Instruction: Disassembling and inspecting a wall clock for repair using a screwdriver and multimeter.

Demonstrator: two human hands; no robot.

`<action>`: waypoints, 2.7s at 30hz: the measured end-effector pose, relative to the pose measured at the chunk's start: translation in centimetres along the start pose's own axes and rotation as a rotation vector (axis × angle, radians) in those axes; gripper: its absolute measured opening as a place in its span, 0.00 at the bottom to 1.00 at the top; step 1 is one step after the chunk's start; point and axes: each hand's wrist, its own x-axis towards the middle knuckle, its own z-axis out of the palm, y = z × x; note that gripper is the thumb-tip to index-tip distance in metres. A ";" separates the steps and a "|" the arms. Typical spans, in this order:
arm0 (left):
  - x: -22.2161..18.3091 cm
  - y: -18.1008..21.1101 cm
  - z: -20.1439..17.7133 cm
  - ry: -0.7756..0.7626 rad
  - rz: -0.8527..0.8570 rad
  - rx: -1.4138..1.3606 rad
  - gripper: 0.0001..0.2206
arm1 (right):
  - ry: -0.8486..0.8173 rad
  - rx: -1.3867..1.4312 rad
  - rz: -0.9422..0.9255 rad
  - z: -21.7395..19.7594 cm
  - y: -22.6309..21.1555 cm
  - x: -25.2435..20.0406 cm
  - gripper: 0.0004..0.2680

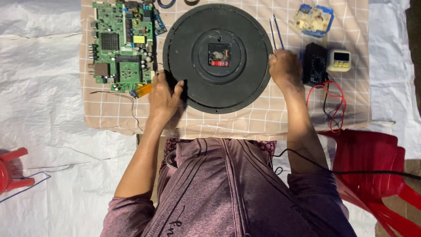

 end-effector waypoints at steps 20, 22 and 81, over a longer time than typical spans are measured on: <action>-4.1 6.5 9.1 0.235 1.031 0.322 0.11 | -0.212 1.212 0.316 -0.3 -0.6 -12.4 0.09; -4.3 6.8 9.4 0.288 1.063 0.332 0.09 | -0.200 1.239 0.327 -0.3 -0.5 -12.5 0.09; -4.2 12.4 15.3 0.406 0.904 0.402 0.03 | -0.182 1.428 0.219 1.3 0.1 -13.3 0.07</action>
